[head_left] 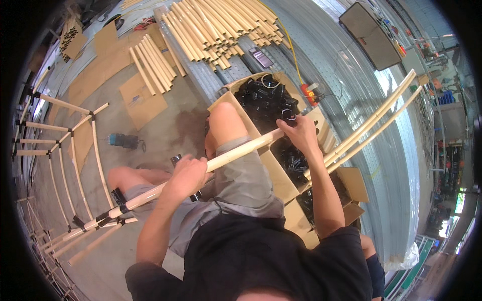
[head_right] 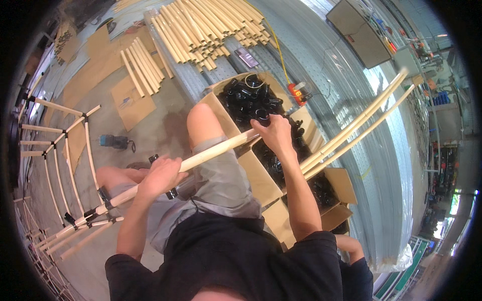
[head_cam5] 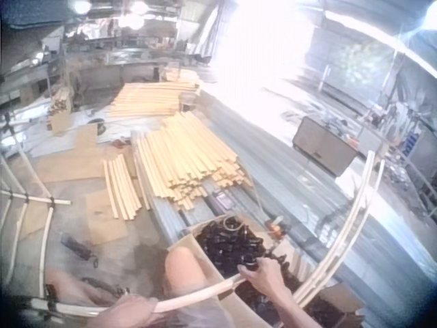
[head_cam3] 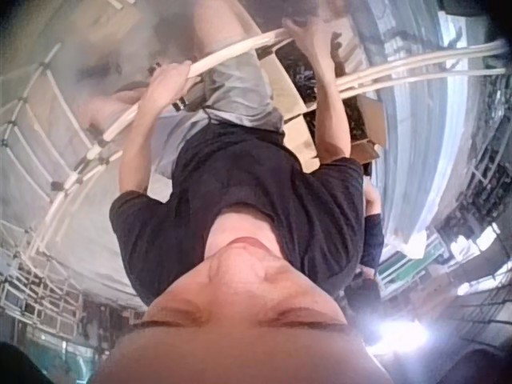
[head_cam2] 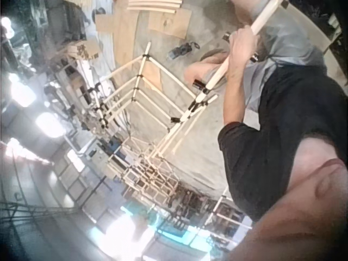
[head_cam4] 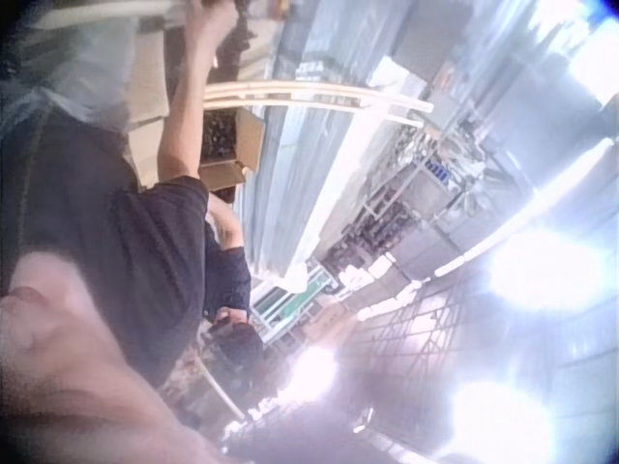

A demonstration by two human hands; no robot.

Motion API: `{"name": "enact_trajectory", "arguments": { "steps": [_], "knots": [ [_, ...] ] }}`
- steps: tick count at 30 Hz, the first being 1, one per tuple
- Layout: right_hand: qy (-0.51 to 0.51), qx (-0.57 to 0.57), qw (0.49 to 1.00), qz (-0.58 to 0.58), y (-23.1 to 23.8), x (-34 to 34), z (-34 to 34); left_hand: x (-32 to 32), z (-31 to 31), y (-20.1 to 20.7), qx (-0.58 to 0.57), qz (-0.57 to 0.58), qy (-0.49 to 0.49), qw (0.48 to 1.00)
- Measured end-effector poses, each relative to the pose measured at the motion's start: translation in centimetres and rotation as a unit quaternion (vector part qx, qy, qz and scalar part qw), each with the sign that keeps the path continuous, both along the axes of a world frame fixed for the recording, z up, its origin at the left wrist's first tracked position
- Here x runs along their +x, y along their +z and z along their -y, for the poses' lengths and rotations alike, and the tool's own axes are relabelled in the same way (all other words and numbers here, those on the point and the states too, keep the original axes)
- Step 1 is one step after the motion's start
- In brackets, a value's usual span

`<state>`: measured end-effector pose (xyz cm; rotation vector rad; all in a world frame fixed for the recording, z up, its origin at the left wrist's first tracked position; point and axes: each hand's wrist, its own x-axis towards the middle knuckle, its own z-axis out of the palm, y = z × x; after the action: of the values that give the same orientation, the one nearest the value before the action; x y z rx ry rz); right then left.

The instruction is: The person attaches plastic joint connectors onto wooden poles and joins them together to assemble large rectangular wooden structures.

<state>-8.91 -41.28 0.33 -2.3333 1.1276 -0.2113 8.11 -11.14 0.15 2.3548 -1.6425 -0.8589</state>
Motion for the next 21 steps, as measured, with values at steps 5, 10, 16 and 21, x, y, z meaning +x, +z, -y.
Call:
{"name": "enact_trajectory", "arguments": {
  "steps": [5,10,16,21],
  "knots": [
    [-0.014,0.011,1.000,0.009,0.9,-0.5,1.0,-2.0,0.1,-1.0,-0.104,0.013,0.050,0.993],
    [-0.040,0.065,0.995,0.060,1.2,-0.4,1.2,-2.6,0.5,-2.3,-0.174,0.039,0.052,0.983],
    [-0.050,0.011,0.996,0.073,1.3,0.6,1.9,-3.4,1.7,-2.6,-0.222,0.107,0.064,0.967],
    [-0.063,0.011,0.992,0.107,2.7,0.7,2.3,-2.7,2.8,-1.6,-0.242,0.073,0.060,0.966]
  ]
}}
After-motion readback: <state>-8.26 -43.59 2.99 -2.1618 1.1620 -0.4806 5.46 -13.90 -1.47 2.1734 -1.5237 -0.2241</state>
